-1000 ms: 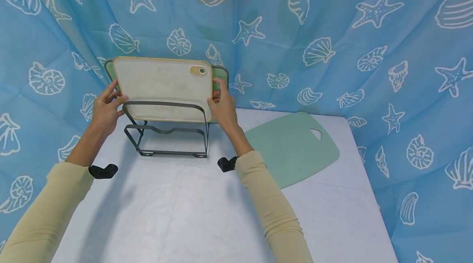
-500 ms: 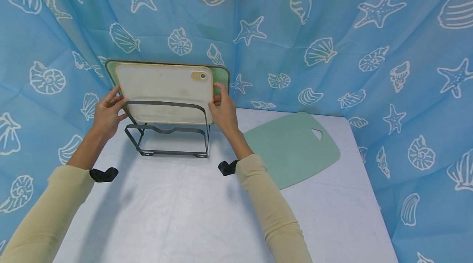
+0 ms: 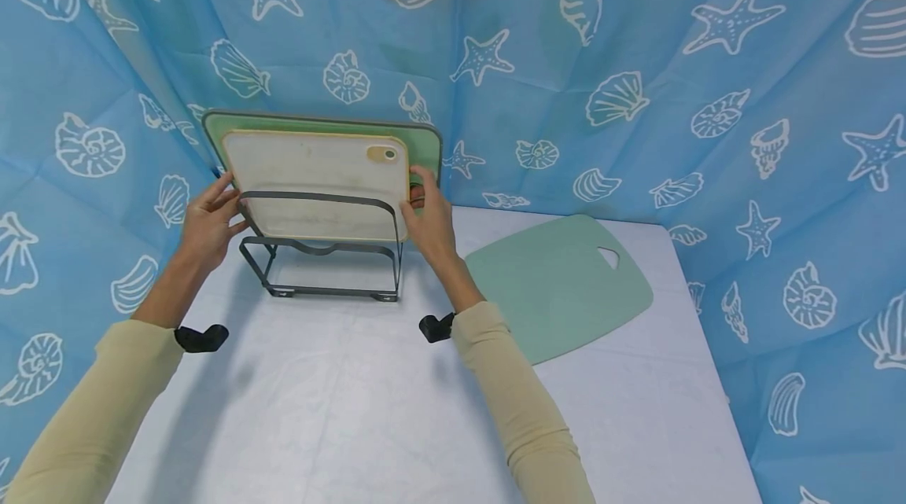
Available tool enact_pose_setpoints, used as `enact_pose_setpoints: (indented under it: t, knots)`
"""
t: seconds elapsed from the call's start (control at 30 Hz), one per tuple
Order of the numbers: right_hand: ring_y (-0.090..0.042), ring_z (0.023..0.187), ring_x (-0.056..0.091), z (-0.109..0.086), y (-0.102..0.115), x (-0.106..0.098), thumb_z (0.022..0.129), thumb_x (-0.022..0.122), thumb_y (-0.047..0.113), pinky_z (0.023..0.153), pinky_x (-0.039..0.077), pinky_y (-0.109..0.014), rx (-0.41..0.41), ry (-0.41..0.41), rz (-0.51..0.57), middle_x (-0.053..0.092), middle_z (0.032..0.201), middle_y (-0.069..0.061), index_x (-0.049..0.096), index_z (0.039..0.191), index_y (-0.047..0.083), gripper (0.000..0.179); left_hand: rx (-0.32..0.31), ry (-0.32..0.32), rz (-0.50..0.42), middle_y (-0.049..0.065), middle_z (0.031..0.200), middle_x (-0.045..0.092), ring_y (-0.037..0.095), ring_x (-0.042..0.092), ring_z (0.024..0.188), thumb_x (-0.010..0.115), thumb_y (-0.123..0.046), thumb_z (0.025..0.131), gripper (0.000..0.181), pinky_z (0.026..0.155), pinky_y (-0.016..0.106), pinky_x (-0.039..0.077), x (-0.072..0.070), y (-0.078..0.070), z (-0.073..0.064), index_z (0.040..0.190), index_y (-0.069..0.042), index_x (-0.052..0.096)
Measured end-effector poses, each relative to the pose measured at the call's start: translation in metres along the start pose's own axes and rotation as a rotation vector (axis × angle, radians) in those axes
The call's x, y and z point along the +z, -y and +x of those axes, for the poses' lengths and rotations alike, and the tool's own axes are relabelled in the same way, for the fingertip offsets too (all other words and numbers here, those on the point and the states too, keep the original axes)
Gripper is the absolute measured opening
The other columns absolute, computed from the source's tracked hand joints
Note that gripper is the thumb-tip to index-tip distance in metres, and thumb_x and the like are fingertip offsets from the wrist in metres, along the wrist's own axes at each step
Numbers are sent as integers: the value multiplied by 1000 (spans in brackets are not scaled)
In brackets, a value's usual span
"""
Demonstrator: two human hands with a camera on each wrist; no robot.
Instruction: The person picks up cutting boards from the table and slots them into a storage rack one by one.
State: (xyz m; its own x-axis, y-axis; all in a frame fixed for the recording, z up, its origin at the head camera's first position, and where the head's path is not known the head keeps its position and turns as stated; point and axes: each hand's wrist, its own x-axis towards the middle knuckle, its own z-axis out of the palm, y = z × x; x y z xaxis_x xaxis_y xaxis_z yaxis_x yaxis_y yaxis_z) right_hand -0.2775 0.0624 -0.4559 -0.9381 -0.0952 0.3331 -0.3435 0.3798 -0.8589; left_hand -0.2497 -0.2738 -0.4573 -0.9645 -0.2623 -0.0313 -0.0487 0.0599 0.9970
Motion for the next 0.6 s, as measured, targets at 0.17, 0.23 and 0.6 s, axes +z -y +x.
enact_pose_setpoints:
  t: [0.17, 0.23, 0.6]
  knots:
    - [-26, 91, 64, -3, -5, 3, 93, 67, 1, 81, 54, -35, -13, -8, 2, 62, 102, -13, 46, 142, 14, 54, -17, -10, 24, 9, 152, 41, 30, 41, 137, 57, -21, 103, 48, 109, 56, 37, 0, 4, 0, 147, -38, 47]
    - [-26, 91, 63, -5, -6, 3, 94, 67, 2, 81, 54, -35, -13, -6, 1, 62, 103, -13, 46, 142, 14, 54, -29, -16, 31, 9, 152, 40, 30, 41, 138, 56, -19, 103, 49, 109, 56, 36, 0, 6, 1, 147, -39, 47]
    - [-27, 94, 64, -11, -16, 7, 95, 66, 2, 81, 55, -36, 9, 6, -6, 62, 106, -14, 45, 143, 14, 53, -34, 3, 44, 15, 148, 44, 32, 50, 129, 56, -20, 104, 50, 109, 55, 37, 1, 21, -1, 150, -33, 45]
